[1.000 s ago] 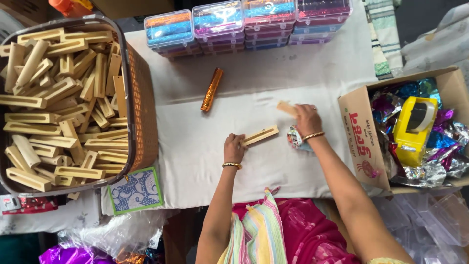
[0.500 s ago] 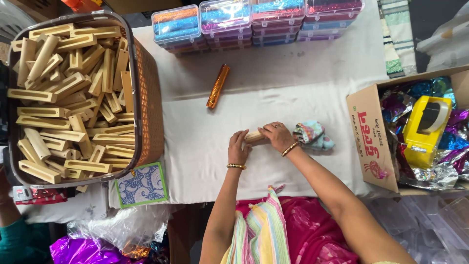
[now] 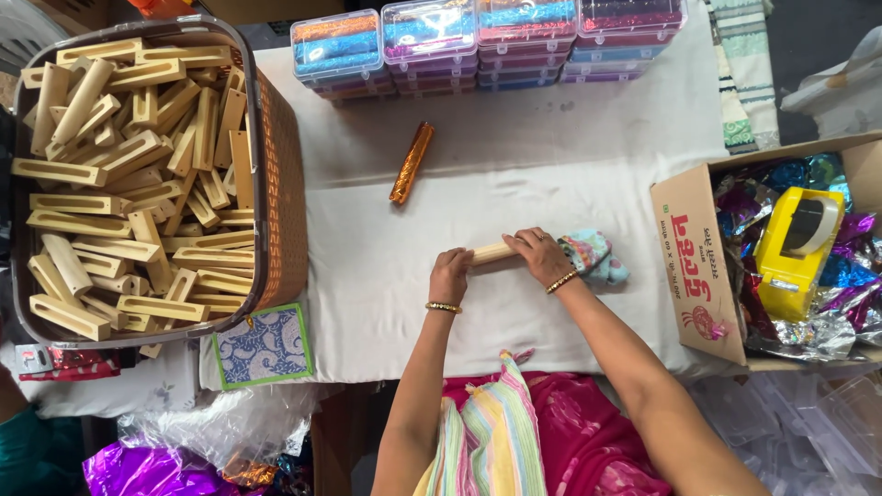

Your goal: The person is assembling components for decorative bangles by wrapping wooden and plastic cores with colorful materials.

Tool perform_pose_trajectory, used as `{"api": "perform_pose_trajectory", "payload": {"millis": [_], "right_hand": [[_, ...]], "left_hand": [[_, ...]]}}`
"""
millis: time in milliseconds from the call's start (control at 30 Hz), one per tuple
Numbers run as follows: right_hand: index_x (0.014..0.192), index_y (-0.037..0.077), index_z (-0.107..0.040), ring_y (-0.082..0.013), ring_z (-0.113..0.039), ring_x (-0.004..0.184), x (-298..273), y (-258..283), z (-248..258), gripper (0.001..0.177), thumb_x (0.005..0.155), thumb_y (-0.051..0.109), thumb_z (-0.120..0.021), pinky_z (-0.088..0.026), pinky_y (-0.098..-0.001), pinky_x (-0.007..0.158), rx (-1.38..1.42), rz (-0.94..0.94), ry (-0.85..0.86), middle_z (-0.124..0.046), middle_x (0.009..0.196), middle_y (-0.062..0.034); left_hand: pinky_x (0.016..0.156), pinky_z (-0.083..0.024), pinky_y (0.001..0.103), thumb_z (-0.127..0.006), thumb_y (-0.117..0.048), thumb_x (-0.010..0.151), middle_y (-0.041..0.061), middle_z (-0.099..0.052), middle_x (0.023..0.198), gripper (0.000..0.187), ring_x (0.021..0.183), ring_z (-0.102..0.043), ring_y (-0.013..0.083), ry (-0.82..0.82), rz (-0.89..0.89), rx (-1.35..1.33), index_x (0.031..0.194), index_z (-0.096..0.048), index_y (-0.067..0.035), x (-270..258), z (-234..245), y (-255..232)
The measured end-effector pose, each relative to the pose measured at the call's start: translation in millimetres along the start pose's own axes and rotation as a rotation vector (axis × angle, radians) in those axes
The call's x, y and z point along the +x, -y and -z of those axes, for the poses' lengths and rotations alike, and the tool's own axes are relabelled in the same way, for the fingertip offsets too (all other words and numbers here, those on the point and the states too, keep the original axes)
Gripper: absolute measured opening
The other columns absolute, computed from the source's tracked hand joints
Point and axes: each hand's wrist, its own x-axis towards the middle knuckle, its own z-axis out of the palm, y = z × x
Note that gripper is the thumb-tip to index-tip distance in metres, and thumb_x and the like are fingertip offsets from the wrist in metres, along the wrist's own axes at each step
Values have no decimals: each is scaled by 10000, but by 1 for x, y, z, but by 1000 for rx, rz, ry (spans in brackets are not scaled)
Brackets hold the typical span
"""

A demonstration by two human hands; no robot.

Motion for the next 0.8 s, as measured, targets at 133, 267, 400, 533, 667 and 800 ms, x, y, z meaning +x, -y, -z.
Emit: {"api": "perform_pose_trajectory", "payload": {"millis": [133,267,400,533,667,800], "right_hand": [[1329,91,-641,-280,-627,1113,3,-7,-9,458,875,80,-703,-507,-445,922,128,-64,28,-678,1161,-59],[1179,120,-692,-267,-630,1147,6,-4,-7,341,845,52,-699,-508,-435,922,67,-73,-94,-682,1197,-48],[1170,94,-725,-274,-617,1068,9,1,2,353,818,103,-749,-514,-431,864,91,-45,-123,-667,1101,-69],[1163,92,-730,-263,-624,1036,7,-3,-2,328,836,72,-755,-524,-424,851,69,-46,-117,-671,1057,-52],[1119,82,-719,-269,-636,1034,10,-7,-7,270,850,91,-742,-546,-416,891,126,-60,-151,-702,1060,-50],[1101,72,-711,-292,-636,1044,11,-8,-5,269,847,149,-753,-546,-426,883,239,-115,-173,-722,1078,-67]], "left_hand": [[866,-570,377,-711,44,839,29,-737,1089,302,1001,-635,279,-18,-18,29,1080,-760,-132,13,5,2],[826,-550,389,-701,16,839,50,-709,1012,292,932,-609,286,58,42,21,1089,-769,-119,20,6,3],[821,-544,396,-717,-2,864,60,-691,997,283,924,-611,282,68,32,28,1115,-770,-120,17,0,15],[819,-546,391,-743,-11,856,57,-694,1002,285,921,-612,282,47,58,26,1120,-760,-117,20,6,-1],[815,-551,387,-748,22,770,61,-699,1033,357,918,-617,288,-9,57,37,1103,-753,-103,21,13,-13],[821,-557,381,-730,42,791,44,-702,1005,330,930,-632,276,-10,99,23,1083,-757,-109,20,2,0]]}}
